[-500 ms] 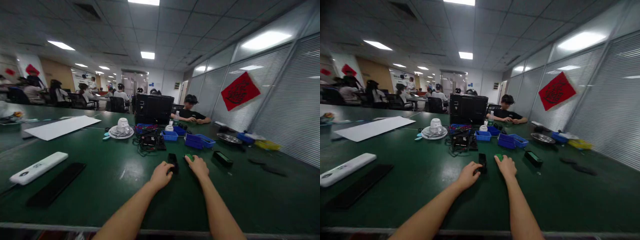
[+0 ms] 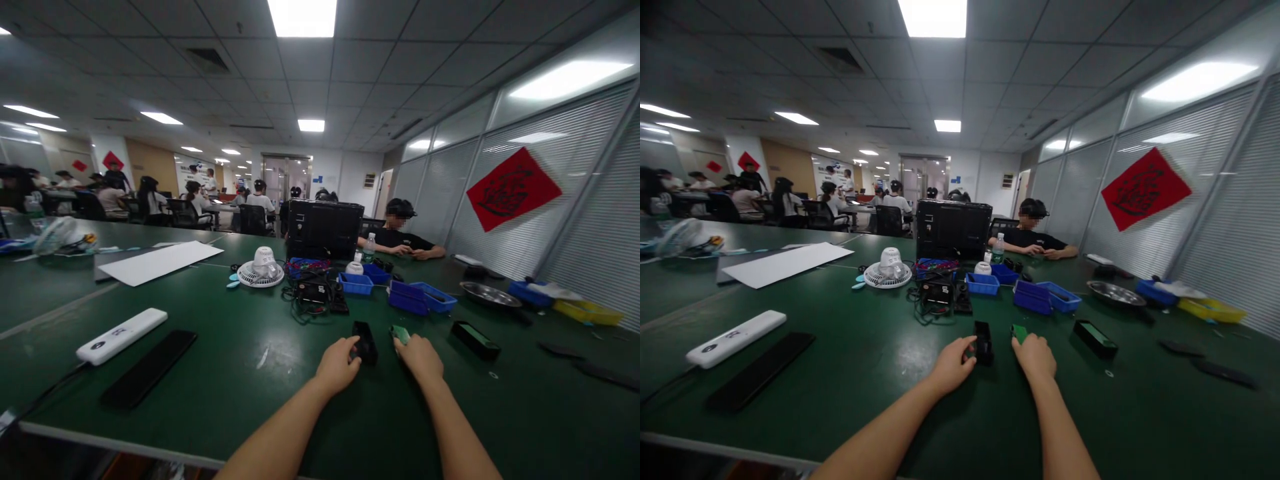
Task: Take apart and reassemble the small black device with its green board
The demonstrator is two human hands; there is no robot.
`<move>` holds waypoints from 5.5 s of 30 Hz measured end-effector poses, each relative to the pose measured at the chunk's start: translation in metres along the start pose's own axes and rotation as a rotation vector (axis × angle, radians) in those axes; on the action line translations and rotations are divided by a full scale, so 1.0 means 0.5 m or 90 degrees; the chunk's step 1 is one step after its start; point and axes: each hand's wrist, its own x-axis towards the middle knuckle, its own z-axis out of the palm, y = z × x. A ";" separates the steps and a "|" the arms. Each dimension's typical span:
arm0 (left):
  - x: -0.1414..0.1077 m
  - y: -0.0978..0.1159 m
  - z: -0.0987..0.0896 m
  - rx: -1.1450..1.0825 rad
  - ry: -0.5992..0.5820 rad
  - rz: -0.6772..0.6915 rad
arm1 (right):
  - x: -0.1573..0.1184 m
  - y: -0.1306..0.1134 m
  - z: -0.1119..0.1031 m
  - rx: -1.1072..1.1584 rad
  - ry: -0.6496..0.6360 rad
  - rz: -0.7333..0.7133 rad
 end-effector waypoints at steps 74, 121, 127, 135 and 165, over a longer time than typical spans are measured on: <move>-0.001 0.024 -0.014 0.049 -0.055 -0.004 | -0.124 -0.141 0.008 -0.104 0.190 -0.234; 0.004 -0.002 0.000 0.023 -0.038 0.004 | -0.057 -0.066 0.018 0.319 -0.002 -0.327; 0.002 0.002 -0.002 0.020 -0.038 -0.007 | -0.062 -0.070 0.016 0.294 0.016 -0.330; 0.006 -0.007 0.005 0.001 -0.027 -0.019 | -0.046 -0.071 0.028 0.383 0.023 -0.301; 0.001 -0.015 -0.010 0.064 0.188 -0.124 | -0.098 -0.129 0.087 0.717 -0.339 -0.363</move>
